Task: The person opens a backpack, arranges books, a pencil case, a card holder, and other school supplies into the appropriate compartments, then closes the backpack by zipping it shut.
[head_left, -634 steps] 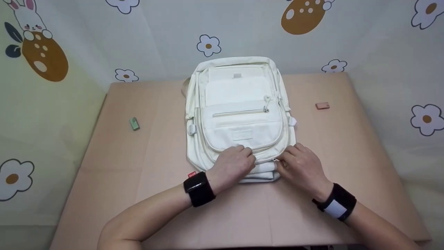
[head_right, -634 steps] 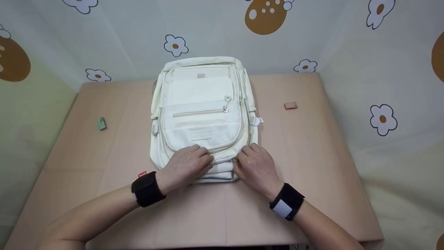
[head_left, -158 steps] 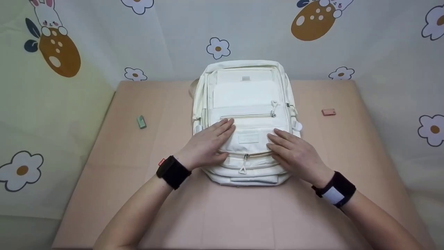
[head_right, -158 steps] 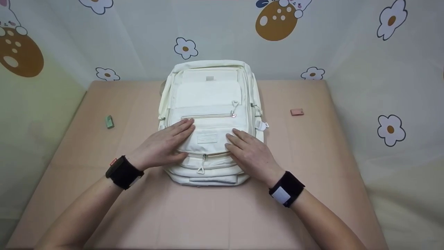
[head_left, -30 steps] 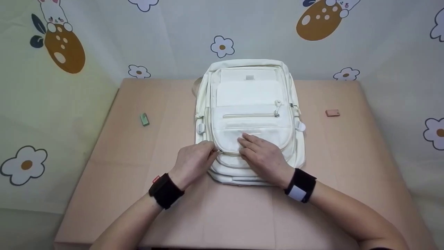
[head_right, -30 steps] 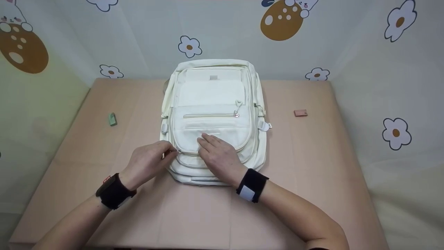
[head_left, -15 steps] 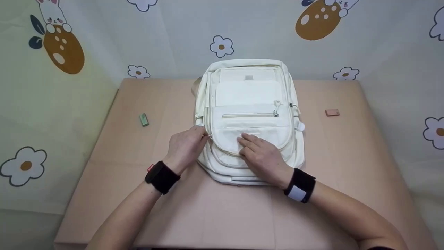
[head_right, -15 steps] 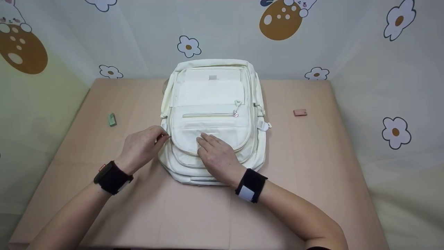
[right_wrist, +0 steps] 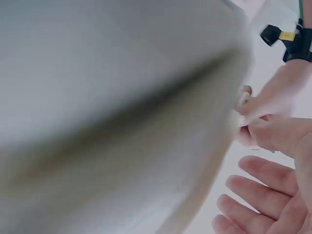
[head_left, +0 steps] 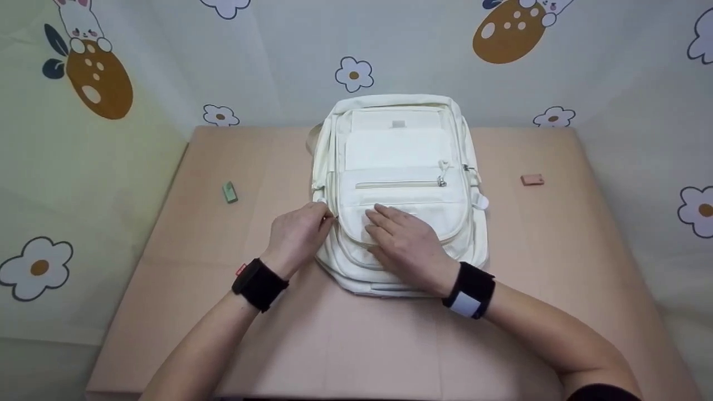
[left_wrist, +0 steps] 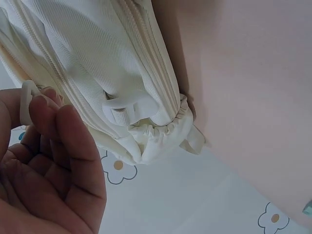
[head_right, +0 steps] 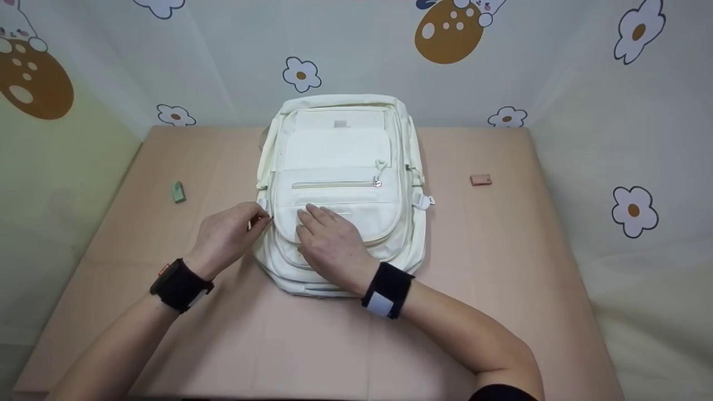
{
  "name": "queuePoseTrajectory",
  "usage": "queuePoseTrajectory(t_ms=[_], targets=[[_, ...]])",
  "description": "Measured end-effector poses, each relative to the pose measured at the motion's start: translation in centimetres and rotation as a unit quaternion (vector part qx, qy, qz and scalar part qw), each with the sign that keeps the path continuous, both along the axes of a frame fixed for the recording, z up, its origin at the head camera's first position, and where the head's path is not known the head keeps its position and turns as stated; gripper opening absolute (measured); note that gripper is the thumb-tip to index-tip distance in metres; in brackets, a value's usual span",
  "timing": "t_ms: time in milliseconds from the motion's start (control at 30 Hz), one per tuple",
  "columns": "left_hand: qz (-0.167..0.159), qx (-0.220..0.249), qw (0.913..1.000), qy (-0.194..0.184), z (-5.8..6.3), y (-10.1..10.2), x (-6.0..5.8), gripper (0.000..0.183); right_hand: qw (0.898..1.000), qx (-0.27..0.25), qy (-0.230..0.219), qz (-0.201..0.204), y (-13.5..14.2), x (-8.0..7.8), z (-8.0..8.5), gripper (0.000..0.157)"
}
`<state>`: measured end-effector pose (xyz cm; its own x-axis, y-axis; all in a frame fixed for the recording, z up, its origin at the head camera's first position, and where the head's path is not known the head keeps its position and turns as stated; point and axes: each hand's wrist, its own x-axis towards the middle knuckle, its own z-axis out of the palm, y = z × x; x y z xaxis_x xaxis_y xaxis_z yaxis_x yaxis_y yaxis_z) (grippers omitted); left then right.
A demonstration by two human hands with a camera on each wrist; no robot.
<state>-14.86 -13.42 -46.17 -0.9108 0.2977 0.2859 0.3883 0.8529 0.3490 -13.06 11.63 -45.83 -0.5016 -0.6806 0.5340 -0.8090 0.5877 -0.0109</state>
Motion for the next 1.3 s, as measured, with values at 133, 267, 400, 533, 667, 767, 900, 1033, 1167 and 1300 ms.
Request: queuePoseTrajectory(t_ms=[133, 267, 400, 533, 667, 767, 900, 1033, 1167, 1300], targets=[[-0.009, -0.005, 0.9999, 0.012, 0.0, 0.1, 0.0, 0.006, 0.997, 0.065, -0.006, -0.030, -1.6, -0.3, 0.5, 0.030], [-0.018, -0.005, 0.9997, 0.018, 0.0, 0.3, -0.2, 0.006, 0.988, 0.135, -0.009, -0.073, -2.4, -0.4, 0.5, 0.034], [-0.019, -0.004, 0.9997, 0.015, 0.1, 0.4, -0.4, 0.007, 0.983, 0.165, -0.014, -0.081, -2.5, -0.4, 0.4, 0.028], [-0.019, -0.007, 0.9997, 0.015, 0.3, 0.2, -0.7, 0.005, 0.982, 0.173, -0.021, -0.073, -2.6, -0.4, 0.3, 0.023], [-0.023, -0.006, 0.9996, 0.016, 0.5, 0.1, -1.3, 0.005, 0.981, 0.178, -0.033, -0.069, -2.6, -0.4, 0.4, 0.023], [-0.021, -0.003, 0.9996, 0.018, 0.6, -0.1, -1.9, 0.005, 0.979, 0.188, -0.040, -0.068, -2.6, -0.4, 0.5, 0.023], [-0.008, -0.001, 0.9998, 0.019, 0.8, -0.2, -3.5, 0.006, 0.978, 0.195, -0.042, -0.069, -2.7, -0.3, 0.4, 0.021], [0.010, 0.004, 0.9999, 0.012, 0.9, -0.2, -5.4, 0.009, 0.978, 0.192, -0.035, -0.069, -2.8, -0.2, 0.2, 0.018], [0.027, 0.009, 0.9996, 0.005, 0.9, -0.2, -7.0, 0.012, 0.978, 0.193, -0.024, -0.068, -3.0, -0.2, 0.1, 0.015], [0.043, 0.008, 0.9990, -0.004, 0.7, -0.2, -7.7, 0.013, 0.978, 0.197, -0.020, -0.066, -3.2, -0.1, 0.2, 0.015]])
